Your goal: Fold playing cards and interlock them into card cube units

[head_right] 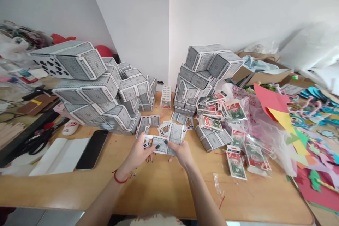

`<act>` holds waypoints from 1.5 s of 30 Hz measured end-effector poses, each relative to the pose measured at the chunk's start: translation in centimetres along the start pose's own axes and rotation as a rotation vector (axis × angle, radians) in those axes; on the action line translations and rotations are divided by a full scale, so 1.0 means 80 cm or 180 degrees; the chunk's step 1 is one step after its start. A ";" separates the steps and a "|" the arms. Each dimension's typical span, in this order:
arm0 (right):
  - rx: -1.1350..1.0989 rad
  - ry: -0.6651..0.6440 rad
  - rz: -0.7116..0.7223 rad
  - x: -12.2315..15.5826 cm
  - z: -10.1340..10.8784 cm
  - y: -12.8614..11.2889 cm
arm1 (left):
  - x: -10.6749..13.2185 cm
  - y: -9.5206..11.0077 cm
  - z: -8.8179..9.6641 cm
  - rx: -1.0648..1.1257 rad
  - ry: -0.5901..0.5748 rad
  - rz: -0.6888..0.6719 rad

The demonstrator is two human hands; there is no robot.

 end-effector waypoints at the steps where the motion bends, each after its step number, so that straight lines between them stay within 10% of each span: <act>1: 0.0009 -0.0017 -0.0001 0.000 0.000 0.001 | -0.001 0.000 -0.001 0.0052 -0.0020 0.0015; 10: -0.0880 -0.0719 0.0319 0.005 0.003 -0.016 | -0.005 -0.006 0.014 -0.0121 0.0539 -0.0744; 17: -0.1088 -0.0790 -0.0611 -0.001 0.019 -0.009 | 0.000 0.013 0.022 -0.1155 0.0177 -0.1827; 25: -0.0285 -0.0539 0.0025 -0.011 0.019 -0.004 | 0.005 -0.001 0.033 0.0692 -0.0478 -0.0745; 32: 0.0051 -0.0421 0.0342 -0.010 0.007 -0.004 | 0.002 -0.011 0.031 0.1394 -0.0029 0.0582; 45: 0.0526 -0.0542 0.0325 -0.001 -0.001 -0.005 | -0.002 -0.004 0.025 0.1305 0.0017 0.0627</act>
Point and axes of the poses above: each hand's wrist, its own x-axis away from the middle knuckle, its own z-axis out of the back of the hand, y = z × x, the point moved 3 cm from there along -x, towards the middle knuckle, and after that the axes turned 8 degrees about -y, right-handed, at the moved point
